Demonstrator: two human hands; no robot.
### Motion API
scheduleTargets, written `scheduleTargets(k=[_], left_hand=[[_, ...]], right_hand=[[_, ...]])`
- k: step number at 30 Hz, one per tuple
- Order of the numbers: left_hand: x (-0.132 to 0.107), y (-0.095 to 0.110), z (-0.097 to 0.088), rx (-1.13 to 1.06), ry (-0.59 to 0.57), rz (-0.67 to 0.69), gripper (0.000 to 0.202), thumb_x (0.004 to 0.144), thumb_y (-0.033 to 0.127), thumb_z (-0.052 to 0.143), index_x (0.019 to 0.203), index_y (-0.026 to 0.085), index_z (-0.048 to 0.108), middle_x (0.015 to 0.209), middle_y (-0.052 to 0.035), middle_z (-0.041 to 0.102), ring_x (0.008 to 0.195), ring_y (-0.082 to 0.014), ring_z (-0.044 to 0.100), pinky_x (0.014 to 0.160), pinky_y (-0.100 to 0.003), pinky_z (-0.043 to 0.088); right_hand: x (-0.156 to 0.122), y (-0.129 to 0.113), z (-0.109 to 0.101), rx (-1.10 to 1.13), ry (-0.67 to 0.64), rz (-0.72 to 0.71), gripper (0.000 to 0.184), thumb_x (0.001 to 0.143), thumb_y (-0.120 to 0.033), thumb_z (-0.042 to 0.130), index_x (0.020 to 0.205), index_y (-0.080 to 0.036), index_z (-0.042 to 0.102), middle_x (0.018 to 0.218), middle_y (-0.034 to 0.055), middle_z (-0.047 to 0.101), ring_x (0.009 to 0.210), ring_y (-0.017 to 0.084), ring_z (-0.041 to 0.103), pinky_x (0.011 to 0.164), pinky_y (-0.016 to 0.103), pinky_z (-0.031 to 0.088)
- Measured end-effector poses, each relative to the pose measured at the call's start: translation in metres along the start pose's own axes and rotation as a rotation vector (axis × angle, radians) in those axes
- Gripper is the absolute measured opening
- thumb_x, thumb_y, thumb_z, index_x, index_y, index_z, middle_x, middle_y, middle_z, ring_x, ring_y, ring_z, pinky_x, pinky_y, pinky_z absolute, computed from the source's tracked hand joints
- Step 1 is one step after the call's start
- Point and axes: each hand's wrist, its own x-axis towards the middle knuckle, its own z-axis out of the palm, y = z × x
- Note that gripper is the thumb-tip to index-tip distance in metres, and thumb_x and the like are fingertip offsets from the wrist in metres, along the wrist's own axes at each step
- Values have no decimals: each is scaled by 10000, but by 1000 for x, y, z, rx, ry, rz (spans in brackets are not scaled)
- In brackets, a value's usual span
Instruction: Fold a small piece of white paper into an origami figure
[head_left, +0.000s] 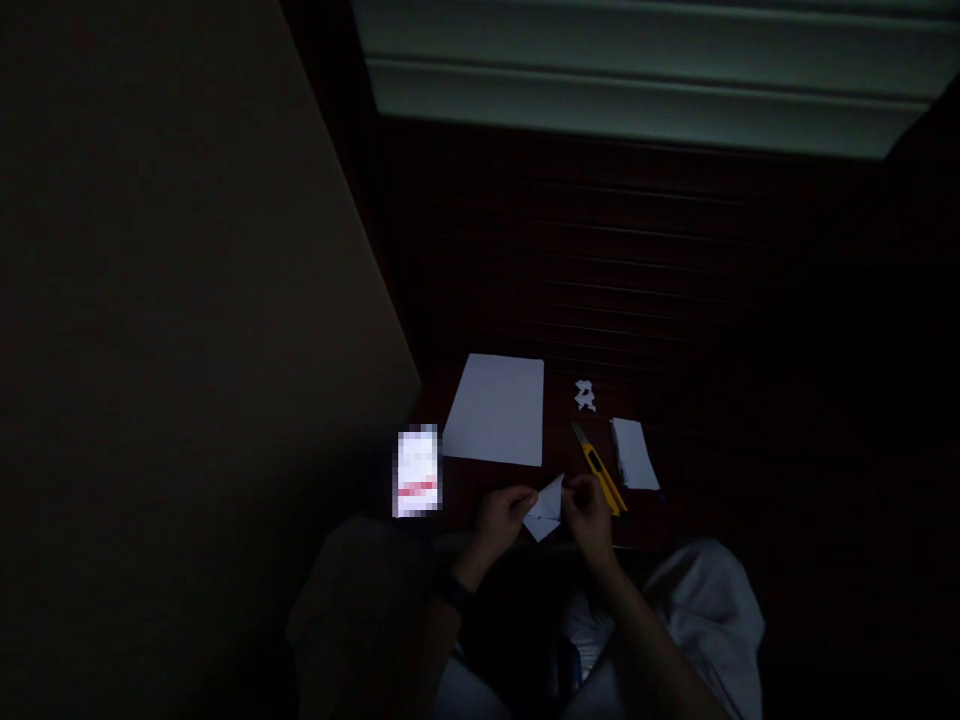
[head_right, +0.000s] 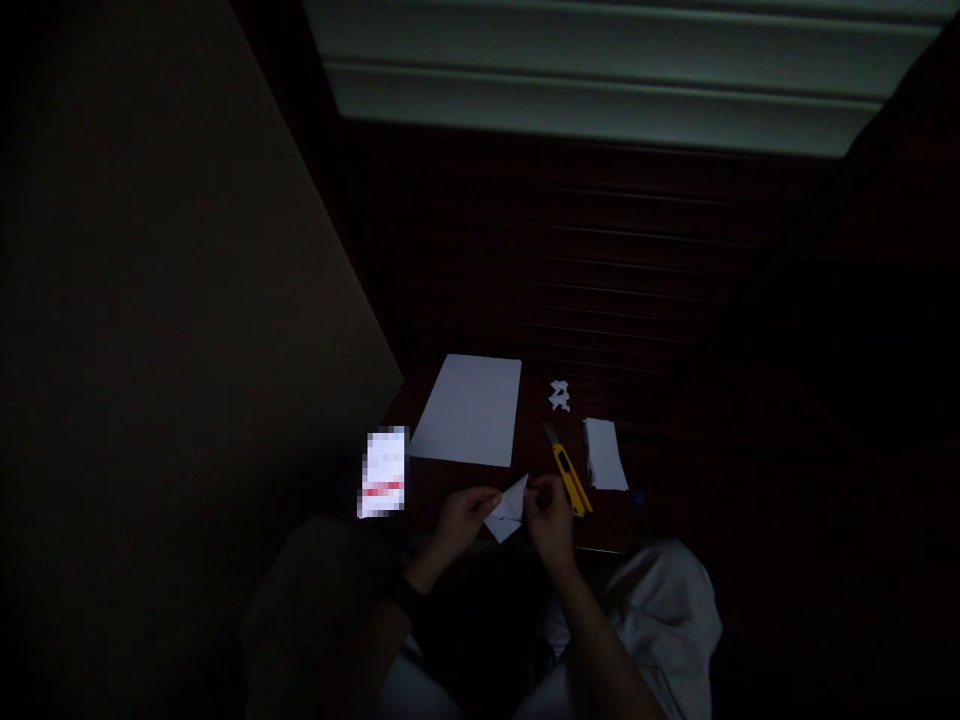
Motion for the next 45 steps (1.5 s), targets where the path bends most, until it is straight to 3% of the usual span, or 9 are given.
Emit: scheduleTargets(k=[3, 6, 14, 27, 36, 40, 45], left_hand=[[0, -4, 2, -34, 16, -4, 272, 782, 347, 487, 878, 180, 678, 844, -53, 687, 757, -184, 621, 672, -257, 465], [0, -7, 3, -43, 30, -18, 262, 777, 341, 496, 878, 182, 678, 863, -53, 688, 770, -183, 622, 685, -255, 467], [1, -2, -1, 27, -11, 1, 284, 793, 352, 463, 848, 179, 681, 818, -47, 686, 722, -176, 611, 650, -241, 450], [2, 7, -5, 98, -138, 9, 390, 824, 404, 384, 799, 132, 662, 670, -27, 635, 616, -136, 545, 575, -212, 390], [2, 2, 0, -9, -167, 10, 324, 819, 373, 412, 814, 134, 631, 687, -25, 611, 627, -127, 535, 580, -207, 384], [4, 3, 0, -30, -171, 14, 338, 818, 387, 416, 793, 126, 630, 687, -26, 603, 620, -123, 517, 570, -204, 375], [5, 2, -1, -24, -125, 43, 346, 811, 398, 433, 747, 119, 626, 667, -18, 587, 617, -119, 498, 572, -201, 371]], right_hand=[[-1, -4, -4, -47, -69, 44, 260, 826, -360, 426, 757, -167, 586, 687, 24, 592, 662, 166, 550, 607, 256, 439], [-1, -10, -2, -57, -138, -6, 271, 809, -376, 472, 708, -167, 612, 749, 44, 619, 723, 182, 565, 668, 272, 441], [-1, -14, 1, 2, -209, -71, 191, 780, -331, 543, 741, -190, 664, 901, 69, 627, 855, 199, 579, 765, 317, 450], [2, -6, 2, 41, -211, -20, 219, 785, -351, 540, 828, -176, 665, 937, 73, 643, 890, 212, 577, 802, 324, 435], [1, -1, 5, -41, -162, 86, 301, 824, -417, 452, 778, -165, 611, 625, -6, 575, 578, 140, 514, 543, 223, 402], [0, -5, 9, -27, -92, 74, 291, 843, -400, 429, 802, -159, 587, 675, 2, 575, 625, 141, 513, 572, 221, 398], [-2, -12, 13, 13, -107, 55, 292, 839, -399, 430, 810, -153, 585, 727, 23, 603, 676, 156, 532, 615, 238, 410]])
